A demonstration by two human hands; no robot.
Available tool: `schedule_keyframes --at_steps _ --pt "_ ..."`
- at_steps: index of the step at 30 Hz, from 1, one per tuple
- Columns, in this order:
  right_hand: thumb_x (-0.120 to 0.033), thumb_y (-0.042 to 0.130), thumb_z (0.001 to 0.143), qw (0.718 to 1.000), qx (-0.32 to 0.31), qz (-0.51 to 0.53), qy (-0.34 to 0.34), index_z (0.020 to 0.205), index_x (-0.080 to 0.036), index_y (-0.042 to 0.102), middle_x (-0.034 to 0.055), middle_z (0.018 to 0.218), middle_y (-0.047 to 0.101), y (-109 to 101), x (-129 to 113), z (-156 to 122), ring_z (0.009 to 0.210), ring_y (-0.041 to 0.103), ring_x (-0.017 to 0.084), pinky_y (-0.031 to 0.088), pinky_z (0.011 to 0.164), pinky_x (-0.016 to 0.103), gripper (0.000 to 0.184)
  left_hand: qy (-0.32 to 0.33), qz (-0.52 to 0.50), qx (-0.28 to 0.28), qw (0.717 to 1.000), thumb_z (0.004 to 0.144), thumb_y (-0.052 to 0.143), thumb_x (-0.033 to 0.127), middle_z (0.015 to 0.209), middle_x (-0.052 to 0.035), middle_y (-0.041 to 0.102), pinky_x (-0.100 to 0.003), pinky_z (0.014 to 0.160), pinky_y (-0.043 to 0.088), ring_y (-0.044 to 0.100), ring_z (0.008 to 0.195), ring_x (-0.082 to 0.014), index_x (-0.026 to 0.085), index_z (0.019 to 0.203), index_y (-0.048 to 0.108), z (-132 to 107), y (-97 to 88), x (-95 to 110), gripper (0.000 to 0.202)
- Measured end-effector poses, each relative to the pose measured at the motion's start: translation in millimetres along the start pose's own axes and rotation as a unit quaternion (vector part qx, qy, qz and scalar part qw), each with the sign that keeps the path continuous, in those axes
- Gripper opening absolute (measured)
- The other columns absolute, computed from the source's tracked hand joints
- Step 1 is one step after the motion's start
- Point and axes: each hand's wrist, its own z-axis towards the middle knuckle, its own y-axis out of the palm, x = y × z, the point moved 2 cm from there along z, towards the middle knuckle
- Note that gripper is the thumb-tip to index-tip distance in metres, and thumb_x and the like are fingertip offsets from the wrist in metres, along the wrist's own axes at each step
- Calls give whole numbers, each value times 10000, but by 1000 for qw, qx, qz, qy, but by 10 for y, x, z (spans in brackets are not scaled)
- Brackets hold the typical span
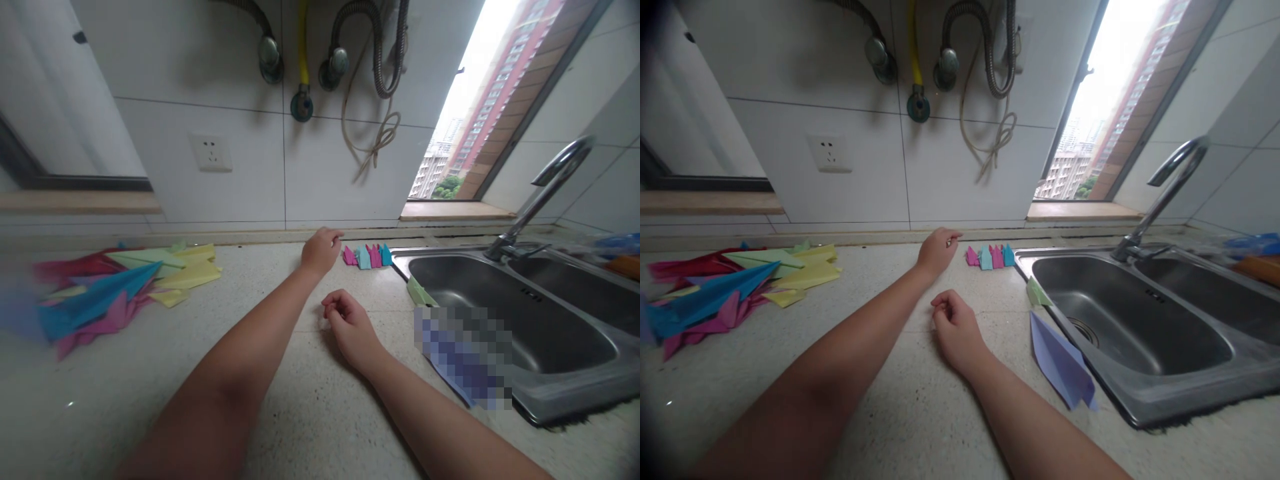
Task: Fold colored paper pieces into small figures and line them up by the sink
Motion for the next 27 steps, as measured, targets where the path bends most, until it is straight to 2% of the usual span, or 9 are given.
schedule_keyframes --at_steps 2,4,6,8,15,17,19,21,27 --pt "-182 479 812 1000 -2 -6 -3 896 -209 585 -5 761 597 -13 -7 2 718 547 161 403 671 300 138 74 -32 47 996 934 469 171 1072 -49 677 -294 837 483 623 923 -164 223 1092 683 70 -283 259 271" --pt "-182 477 809 1000 -6 -14 -4 885 -207 585 -4 759 595 -20 -23 -1 722 547 163 402 678 302 134 129 -41 60 989 951 443 177 1045 -36 673 -284 821 480 615 880 -146 235 1119 656 72 -571 502 277" --pt "-186 479 806 1000 -13 -23 -9 871 -204 585 -3 756 592 -19 -45 -5 724 544 163 401 683 302 126 165 -16 29 986 949 447 184 1019 -35 671 -284 805 481 609 854 -145 237 1137 640 -31 -821 647 275" --pt "-187 479 802 999 -23 -35 -15 860 -201 586 -4 753 593 -10 -62 -5 717 540 161 398 681 300 122 183 31 -33 982 932 468 190 1051 -42 663 -300 820 483 606 898 -163 238 1150 627 -249 -1022 654 275" --pt "-202 475 814 994 -55 -89 -20 890 -192 608 -9 728 610 14 -47 0 656 526 147 374 637 281 154 123 120 -299 939 903 548 324 1186 -73 628 -373 942 470 563 1109 -237 272 1267 580 -1493 -1675 48 369" --pt "-213 471 823 994 -53 -96 -16 900 -189 610 -7 729 615 7 -38 3 646 521 146 368 628 279 161 99 112 -339 929 907 550 369 1272 -74 608 -400 996 440 546 1164 -249 296 1307 564 -1812 -1867 -119 408" --pt "-224 470 830 994 -49 -99 -17 899 -186 609 -6 731 614 3 -34 9 646 520 146 368 626 278 160 77 104 -346 929 944 489 375 1393 -57 550 -434 1061 388 499 1255 -249 351 1372 513 -2044 -2008 -247 429" --pt "-227 468 834 993 -50 -106 -22 899 -184 605 -5 736 612 9 -37 14 655 526 148 372 632 279 157 48 101 -319 941 971 432 357 1449 -44 512 -438 1099 349 463 1305 -234 362 1384 504 -2167 -2085 -335 420" --pt "-211 471 854 971 -94 -213 -49 973 -194 603 13 802 633 114 -151 -68 691 547 153 375 666 286 178 57 102 -294 949 944 480 325 1380 -59 577 -442 1061 381 516 1236 -238 322 1350 556 -2161 -2072 -390 413"
